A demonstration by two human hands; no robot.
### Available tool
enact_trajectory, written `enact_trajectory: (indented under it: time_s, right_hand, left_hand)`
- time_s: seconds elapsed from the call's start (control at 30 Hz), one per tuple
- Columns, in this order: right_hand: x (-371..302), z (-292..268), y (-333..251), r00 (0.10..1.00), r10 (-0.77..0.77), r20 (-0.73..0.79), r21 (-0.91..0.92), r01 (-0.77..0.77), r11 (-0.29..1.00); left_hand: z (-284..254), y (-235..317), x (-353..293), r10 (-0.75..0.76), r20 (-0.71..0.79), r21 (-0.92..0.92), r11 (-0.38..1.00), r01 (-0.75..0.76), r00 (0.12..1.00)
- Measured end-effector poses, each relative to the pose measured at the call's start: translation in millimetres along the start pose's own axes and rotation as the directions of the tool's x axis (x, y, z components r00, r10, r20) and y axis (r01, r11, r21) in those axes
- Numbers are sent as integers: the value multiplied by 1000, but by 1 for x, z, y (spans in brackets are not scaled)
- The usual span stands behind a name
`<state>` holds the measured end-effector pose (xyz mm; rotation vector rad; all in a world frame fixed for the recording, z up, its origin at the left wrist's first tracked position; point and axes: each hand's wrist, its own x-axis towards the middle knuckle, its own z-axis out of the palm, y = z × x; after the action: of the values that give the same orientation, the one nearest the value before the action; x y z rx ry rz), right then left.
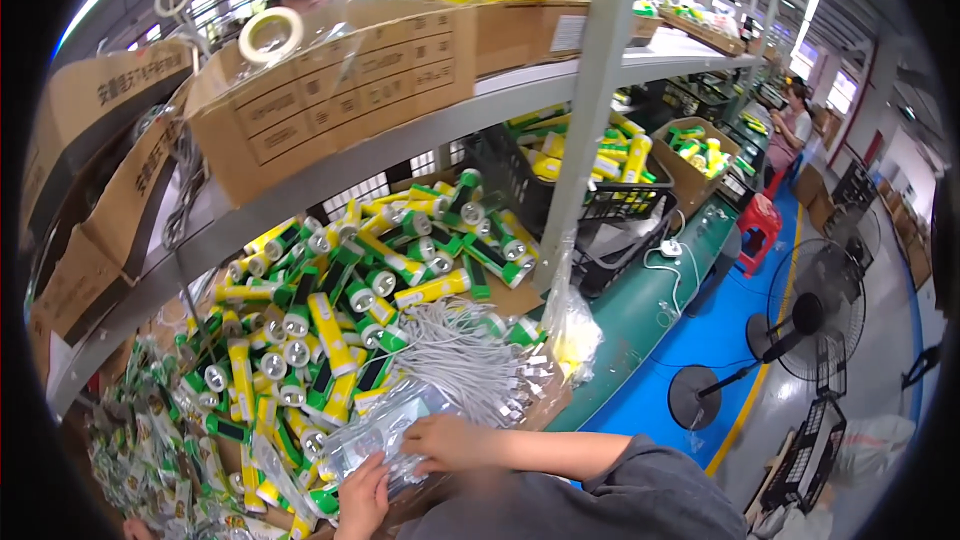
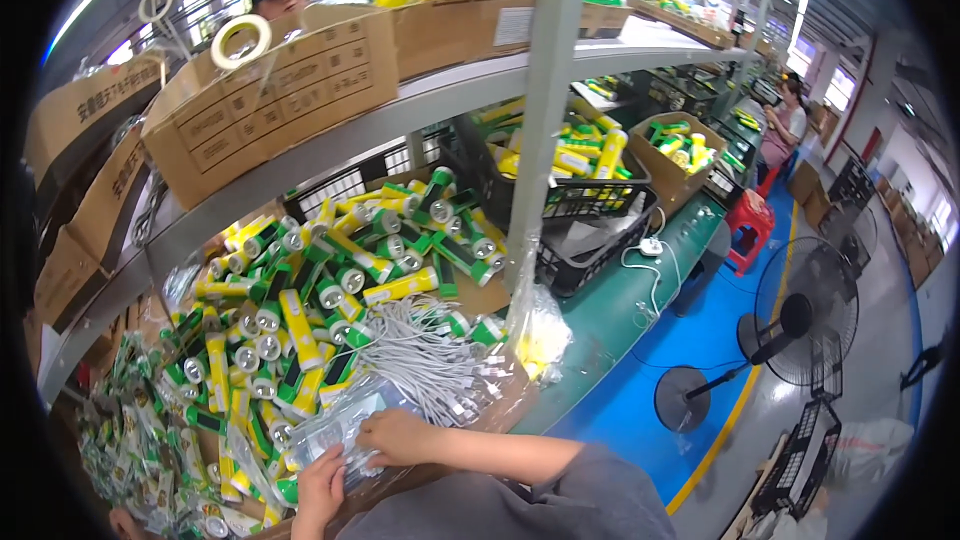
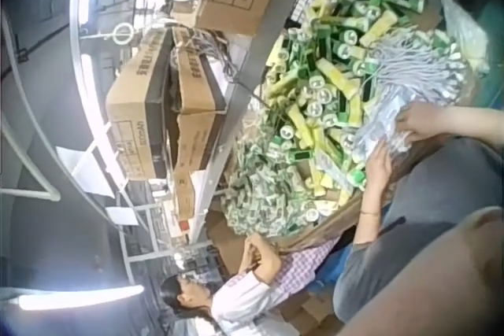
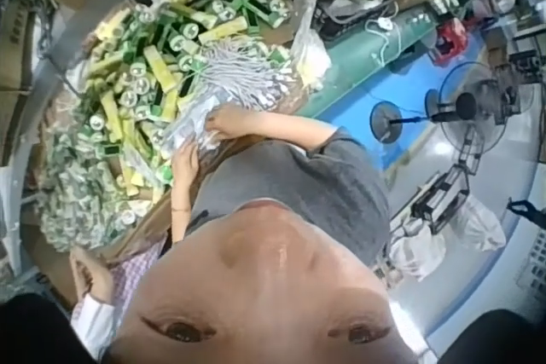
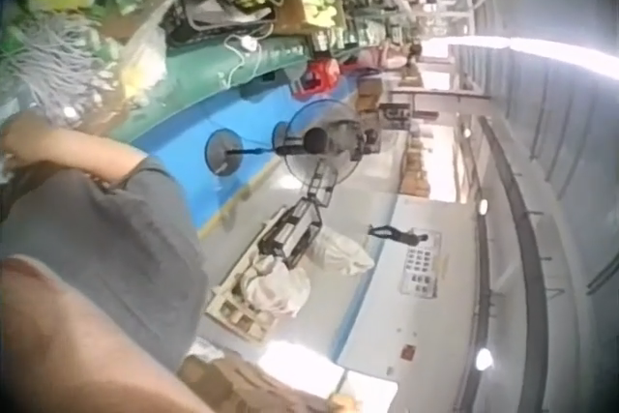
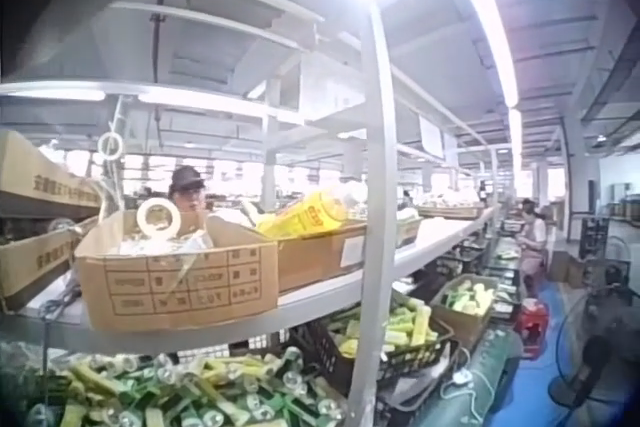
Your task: Packaging yellow and green flashlights into clear plastic bags at an assembly line.
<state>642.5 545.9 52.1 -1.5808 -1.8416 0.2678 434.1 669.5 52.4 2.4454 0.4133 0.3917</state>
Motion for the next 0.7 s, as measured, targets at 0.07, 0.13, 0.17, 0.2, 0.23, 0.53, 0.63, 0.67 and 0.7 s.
enact_trajectory:
  time_s: [0.07,0.13,0.17,0.2,0.23,0.53,0.63,0.67,0.7]
  right_hand:
    - [-3,4,-6,995,24,99,-80,-16,997]
    - [0,10,0,994,50,99,-102,-40,994]
    - [2,14,4,989,48,137,-116,-32,993]
    - [5,15,6,983,46,177,-127,-23,992]
    - [8,16,7,984,47,172,-128,-25,991]
    - [33,25,-6,998,-19,67,-200,32,979]
    - [37,36,0,992,-115,49,-242,123,962]
    - [35,33,-2,986,-166,27,-253,167,953]
    - [34,28,-3,986,-162,26,-257,164,953]
  left_hand:
    - [-4,5,4,-87,7,-41,995,87,996]
    - [-10,11,13,-141,36,-79,987,143,989]
    - [-7,1,12,-175,42,-109,978,178,984]
    - [-6,-5,13,-168,43,-106,979,172,985]
    - [-5,-9,14,-196,50,-188,961,202,979]
    - [0,-22,16,-473,191,-660,586,469,860]
    - [7,-16,15,-428,-5,-542,761,357,904]
    - [8,-19,10,-427,-4,-543,760,357,904]
    - [9,-22,7,-412,-2,-534,771,347,911]
